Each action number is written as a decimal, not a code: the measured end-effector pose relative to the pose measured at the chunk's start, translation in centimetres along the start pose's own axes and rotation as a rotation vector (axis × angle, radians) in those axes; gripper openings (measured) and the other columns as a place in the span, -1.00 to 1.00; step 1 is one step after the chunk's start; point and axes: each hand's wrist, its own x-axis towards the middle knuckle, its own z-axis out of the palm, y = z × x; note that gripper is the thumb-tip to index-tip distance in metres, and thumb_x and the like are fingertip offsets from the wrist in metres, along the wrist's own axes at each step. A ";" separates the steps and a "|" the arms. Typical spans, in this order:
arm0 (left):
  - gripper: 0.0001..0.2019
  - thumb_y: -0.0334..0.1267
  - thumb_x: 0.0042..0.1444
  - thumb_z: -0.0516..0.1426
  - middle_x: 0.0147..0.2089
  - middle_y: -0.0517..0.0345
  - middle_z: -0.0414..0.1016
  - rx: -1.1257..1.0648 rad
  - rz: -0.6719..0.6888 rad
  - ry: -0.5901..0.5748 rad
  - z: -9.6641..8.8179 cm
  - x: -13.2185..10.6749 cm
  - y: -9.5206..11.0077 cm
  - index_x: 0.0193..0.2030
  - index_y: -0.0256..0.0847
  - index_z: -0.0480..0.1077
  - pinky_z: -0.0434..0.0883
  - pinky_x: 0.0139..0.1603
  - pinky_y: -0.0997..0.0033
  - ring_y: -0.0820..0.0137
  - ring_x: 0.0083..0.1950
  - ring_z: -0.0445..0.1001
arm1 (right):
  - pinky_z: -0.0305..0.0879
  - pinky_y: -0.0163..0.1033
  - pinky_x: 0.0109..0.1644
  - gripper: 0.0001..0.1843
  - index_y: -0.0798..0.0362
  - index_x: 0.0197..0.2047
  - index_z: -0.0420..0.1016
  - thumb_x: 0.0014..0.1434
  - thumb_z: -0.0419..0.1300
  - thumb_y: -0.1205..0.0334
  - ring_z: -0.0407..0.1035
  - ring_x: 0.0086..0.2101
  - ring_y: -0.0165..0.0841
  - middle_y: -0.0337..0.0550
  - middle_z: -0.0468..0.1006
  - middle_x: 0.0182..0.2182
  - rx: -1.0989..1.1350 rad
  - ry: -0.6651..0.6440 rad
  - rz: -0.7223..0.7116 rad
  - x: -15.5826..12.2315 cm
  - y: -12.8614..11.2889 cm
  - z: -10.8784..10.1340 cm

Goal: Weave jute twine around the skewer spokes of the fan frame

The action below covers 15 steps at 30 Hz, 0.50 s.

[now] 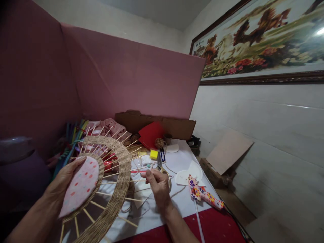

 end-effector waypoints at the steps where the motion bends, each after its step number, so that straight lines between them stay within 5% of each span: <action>1: -0.98 -0.42 -0.11 0.15 -0.64 0.10 0.47 -0.005 -0.015 -0.014 0.2 -0.3 0.0 -0.46 -0.32 0.39 0.38 -0.68 0.48 0.38 -0.69 0.41 | -0.04 -0.37 -0.59 -0.60 0.14 -0.52 0.51 0.09 0.05 0.01 0.04 -0.63 -0.53 -0.23 0.26 -0.63 0.091 -0.017 0.075 0.0 0.1 0.1; 5: -0.93 -0.40 -0.04 0.10 -0.60 0.05 0.49 -0.023 -0.136 -0.101 0.8 -1.3 -0.1 -0.40 -0.36 0.38 0.44 -0.60 0.38 0.34 -0.64 0.45 | -0.26 -0.38 -0.64 -0.47 0.19 -0.56 0.52 0.08 0.01 -0.09 -0.07 -0.70 -0.59 -0.21 0.27 -0.71 0.308 -0.084 0.250 -0.2 0.3 0.6; 15: -0.96 -0.45 -0.05 0.09 -0.61 0.11 0.48 -0.087 -0.107 -0.102 1.0 -1.1 -0.5 -0.41 -0.33 0.36 0.45 -0.59 0.39 0.35 -0.64 0.45 | -0.22 -0.36 -0.61 -0.36 0.19 -0.53 0.55 0.12 -0.10 -0.15 -0.03 -0.68 -0.56 -0.22 0.23 -0.75 0.340 -0.076 0.217 -0.3 0.4 0.7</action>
